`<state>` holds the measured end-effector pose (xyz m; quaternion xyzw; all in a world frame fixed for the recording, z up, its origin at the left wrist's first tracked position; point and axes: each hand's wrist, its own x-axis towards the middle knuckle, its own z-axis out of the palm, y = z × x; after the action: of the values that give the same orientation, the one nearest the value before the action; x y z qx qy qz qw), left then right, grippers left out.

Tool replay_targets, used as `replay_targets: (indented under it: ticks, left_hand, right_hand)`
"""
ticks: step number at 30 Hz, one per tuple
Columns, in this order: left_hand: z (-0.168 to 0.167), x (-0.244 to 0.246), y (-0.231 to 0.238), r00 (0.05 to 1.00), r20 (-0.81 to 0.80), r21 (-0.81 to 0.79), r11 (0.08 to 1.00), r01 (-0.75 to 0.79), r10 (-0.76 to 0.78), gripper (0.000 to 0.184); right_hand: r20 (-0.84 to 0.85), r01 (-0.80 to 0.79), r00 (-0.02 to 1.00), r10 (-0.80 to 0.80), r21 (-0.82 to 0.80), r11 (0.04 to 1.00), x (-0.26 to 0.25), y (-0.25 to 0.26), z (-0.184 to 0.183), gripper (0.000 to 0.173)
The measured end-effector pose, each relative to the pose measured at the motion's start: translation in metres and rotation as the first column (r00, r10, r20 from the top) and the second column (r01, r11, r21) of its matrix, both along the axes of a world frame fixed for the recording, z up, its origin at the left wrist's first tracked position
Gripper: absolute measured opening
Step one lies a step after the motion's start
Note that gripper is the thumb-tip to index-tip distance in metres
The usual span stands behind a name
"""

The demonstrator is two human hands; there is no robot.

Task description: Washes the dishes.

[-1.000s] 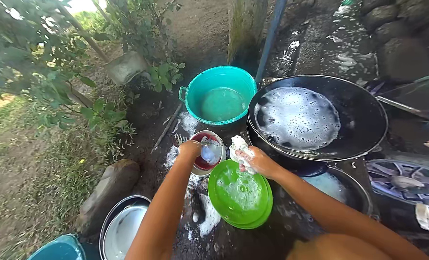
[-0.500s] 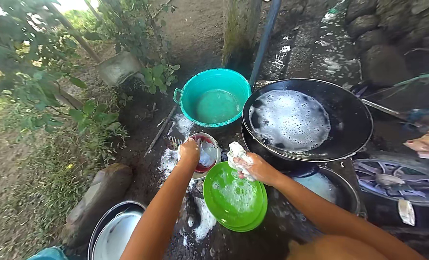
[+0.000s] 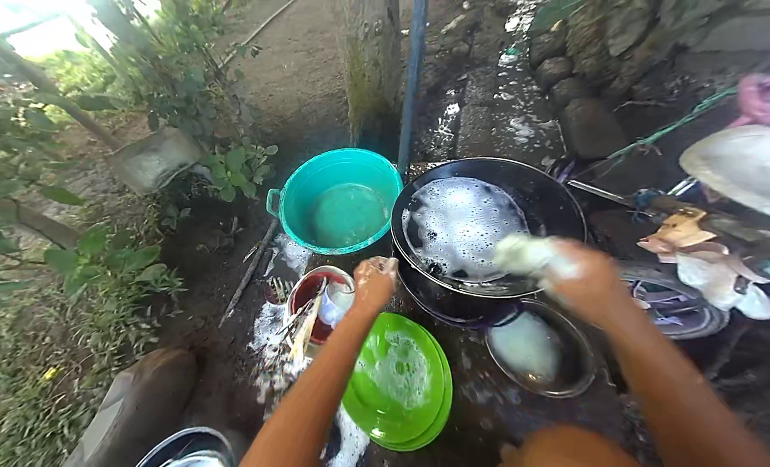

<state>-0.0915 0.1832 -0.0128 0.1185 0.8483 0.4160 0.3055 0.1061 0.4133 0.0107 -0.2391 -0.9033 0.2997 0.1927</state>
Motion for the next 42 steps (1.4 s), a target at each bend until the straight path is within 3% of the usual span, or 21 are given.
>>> replay_targets:
  ticks: [2,3,5,7,9,11,14,19,24,29,33,37,42]
  left_hand:
    - [-0.009,0.011,0.022,0.990,0.121,0.099,0.991,-0.085,0.073,0.046]
    - [-0.014,0.015,0.031,0.981,0.158,0.135,0.981,-0.137,0.115,0.050]
    - [-0.031,0.018,0.049,0.951,0.208,0.221,0.936,-0.273,0.228,0.052]
    - [-0.042,0.017,0.061,0.922,0.244,0.268,0.893,-0.362,0.301,0.052]
    - [-0.047,0.019,0.067,0.918,0.220,0.233,0.897,-0.377,0.329,0.044]
    - [-0.050,0.024,0.076,0.916,0.242,0.209,0.905,-0.371,0.320,0.032]
    - [-0.064,0.045,0.095,0.857,0.404,0.213,0.878,-0.428,0.319,0.023]
    - [-0.073,0.064,0.137,0.776,0.581,0.264,0.845,-0.465,0.245,0.022]
    - [-0.059,0.046,0.161,0.815,0.534,0.301,0.851,-0.430,0.224,0.024]
    - [-0.055,0.011,0.146,0.827,0.550,0.386,0.842,-0.376,0.117,0.042]
    - [-0.044,0.019,0.105,0.797,0.603,0.355,0.908,-0.224,-0.040,0.045]
    - [-0.031,0.029,0.059,0.841,0.539,0.264,0.956,-0.125,-0.039,0.040]
    - [-0.012,0.034,-0.011,0.968,0.248,0.382,0.914,-0.137,0.042,0.033]
  right_hand:
    - [0.182,0.321,0.931,-0.316,-0.001,0.947,0.004,0.065,0.002,0.055]
    - [0.259,0.403,0.889,-0.377,-0.055,0.913,0.001,0.090,-0.007,0.062]
    - [0.318,0.456,0.872,-0.372,-0.253,0.853,-0.011,0.114,-0.036,0.056]
    - [0.256,0.433,0.901,-0.349,-0.513,0.741,-0.029,0.110,-0.051,0.039]
    - [0.182,0.424,0.901,-0.394,-0.562,0.710,-0.036,0.105,-0.048,0.032]
    - [0.089,0.418,0.896,-0.436,-0.504,0.756,-0.031,0.106,-0.027,0.025]
    - [0.043,0.398,0.911,-0.410,-0.350,0.848,-0.021,0.110,0.021,0.032]
    - [-0.130,0.162,0.980,-0.148,0.099,0.982,-0.019,0.085,0.091,0.024]
    - [-0.288,0.015,0.947,0.145,0.489,0.872,-0.023,0.031,0.129,0.024]
    - [-0.370,-0.012,0.891,0.265,0.563,0.826,-0.019,0.025,0.138,0.024]
    - [-0.363,0.074,0.927,0.096,0.427,0.901,-0.001,0.058,0.135,0.032]
    - [-0.344,0.229,0.924,-0.169,0.143,0.963,0.036,0.104,0.109,0.049]
    - [-0.285,0.315,0.893,-0.349,-0.159,0.936,0.031,0.088,0.092,0.042]
